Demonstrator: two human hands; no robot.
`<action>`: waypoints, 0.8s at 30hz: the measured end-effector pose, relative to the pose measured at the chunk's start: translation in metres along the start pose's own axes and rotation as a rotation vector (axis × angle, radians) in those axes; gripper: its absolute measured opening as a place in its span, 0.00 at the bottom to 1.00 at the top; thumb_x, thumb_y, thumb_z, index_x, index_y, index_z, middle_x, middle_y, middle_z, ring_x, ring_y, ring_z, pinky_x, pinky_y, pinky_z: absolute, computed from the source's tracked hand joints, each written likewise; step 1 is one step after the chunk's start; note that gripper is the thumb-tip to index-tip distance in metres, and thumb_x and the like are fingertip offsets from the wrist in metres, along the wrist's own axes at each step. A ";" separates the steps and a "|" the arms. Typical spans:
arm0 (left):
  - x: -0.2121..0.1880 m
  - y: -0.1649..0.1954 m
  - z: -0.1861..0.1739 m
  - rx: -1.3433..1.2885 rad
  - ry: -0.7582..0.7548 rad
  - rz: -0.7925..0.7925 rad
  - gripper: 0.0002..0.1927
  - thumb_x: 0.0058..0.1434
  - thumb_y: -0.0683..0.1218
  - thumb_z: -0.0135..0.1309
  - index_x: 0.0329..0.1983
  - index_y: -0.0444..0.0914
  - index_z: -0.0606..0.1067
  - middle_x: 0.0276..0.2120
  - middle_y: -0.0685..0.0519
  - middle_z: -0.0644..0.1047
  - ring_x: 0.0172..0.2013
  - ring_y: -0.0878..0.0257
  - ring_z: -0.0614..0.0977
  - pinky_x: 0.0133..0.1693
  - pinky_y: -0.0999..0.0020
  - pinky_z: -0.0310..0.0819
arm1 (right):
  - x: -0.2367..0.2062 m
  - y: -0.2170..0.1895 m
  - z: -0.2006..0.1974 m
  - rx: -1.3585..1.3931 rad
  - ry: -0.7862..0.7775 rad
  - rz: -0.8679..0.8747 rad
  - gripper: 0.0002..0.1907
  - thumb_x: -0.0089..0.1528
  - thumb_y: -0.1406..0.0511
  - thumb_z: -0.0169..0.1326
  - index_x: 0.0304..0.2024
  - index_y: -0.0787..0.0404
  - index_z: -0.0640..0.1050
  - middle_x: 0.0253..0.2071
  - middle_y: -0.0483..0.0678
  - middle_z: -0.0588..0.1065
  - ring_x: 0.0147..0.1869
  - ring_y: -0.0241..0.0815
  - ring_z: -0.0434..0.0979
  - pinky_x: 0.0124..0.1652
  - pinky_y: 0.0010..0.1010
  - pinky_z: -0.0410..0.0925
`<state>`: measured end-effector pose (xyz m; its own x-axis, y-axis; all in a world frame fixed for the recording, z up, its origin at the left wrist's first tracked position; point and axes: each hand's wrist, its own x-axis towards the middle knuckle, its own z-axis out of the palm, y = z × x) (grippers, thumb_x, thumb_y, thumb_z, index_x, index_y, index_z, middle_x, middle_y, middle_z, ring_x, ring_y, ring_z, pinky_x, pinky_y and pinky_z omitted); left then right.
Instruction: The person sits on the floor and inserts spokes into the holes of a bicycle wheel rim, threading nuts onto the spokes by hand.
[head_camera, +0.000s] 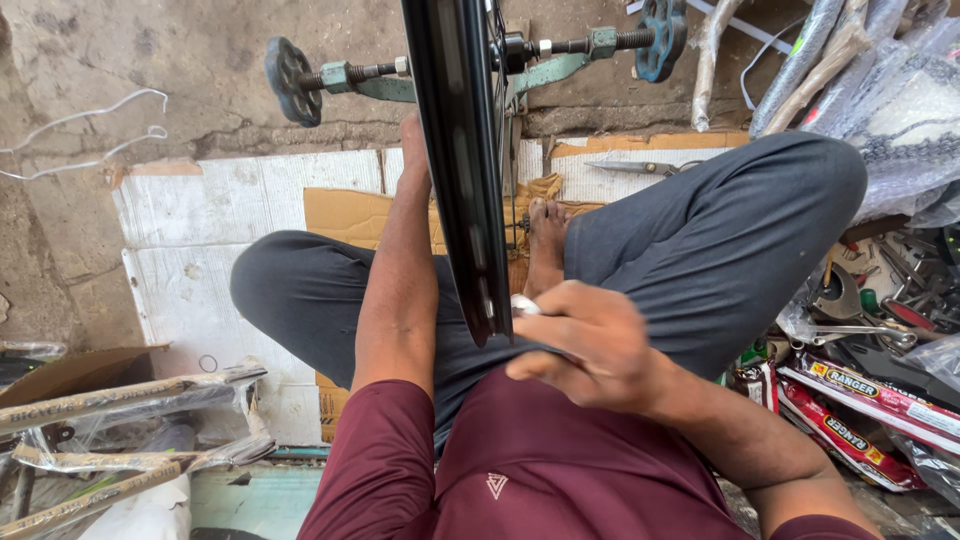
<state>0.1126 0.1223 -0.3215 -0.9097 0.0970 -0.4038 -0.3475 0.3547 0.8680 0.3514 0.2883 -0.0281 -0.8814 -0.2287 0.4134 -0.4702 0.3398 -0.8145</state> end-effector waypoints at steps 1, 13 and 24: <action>-0.001 0.001 0.000 -0.014 0.002 0.053 0.16 0.67 0.47 0.48 0.32 0.29 0.77 0.24 0.47 0.78 0.26 0.64 0.78 0.29 0.60 0.75 | 0.004 -0.005 -0.006 -0.029 0.036 -0.003 0.18 0.60 0.59 0.68 0.42 0.64 0.78 0.34 0.48 0.75 0.32 0.40 0.75 0.30 0.30 0.67; -0.008 0.018 -0.001 0.091 0.046 0.046 0.11 0.61 0.44 0.54 0.32 0.30 0.80 0.26 0.42 0.81 0.27 0.61 0.82 0.32 0.61 0.77 | 0.017 -0.013 0.010 -0.041 0.087 0.047 0.16 0.58 0.64 0.71 0.43 0.64 0.80 0.33 0.45 0.74 0.32 0.37 0.73 0.30 0.29 0.66; 0.007 -0.010 0.002 -0.207 -0.020 -0.067 0.15 0.66 0.44 0.48 0.32 0.27 0.79 0.25 0.45 0.79 0.26 0.58 0.80 0.29 0.56 0.74 | -0.029 0.082 0.053 -0.240 -0.210 0.164 0.08 0.55 0.73 0.60 0.29 0.63 0.72 0.29 0.49 0.68 0.32 0.49 0.73 0.32 0.40 0.68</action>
<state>0.1102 0.1210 -0.3339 -0.8788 0.0988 -0.4668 -0.4485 0.1624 0.8789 0.3403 0.2747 -0.1281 -0.9291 -0.3273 0.1722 -0.3427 0.5867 -0.7337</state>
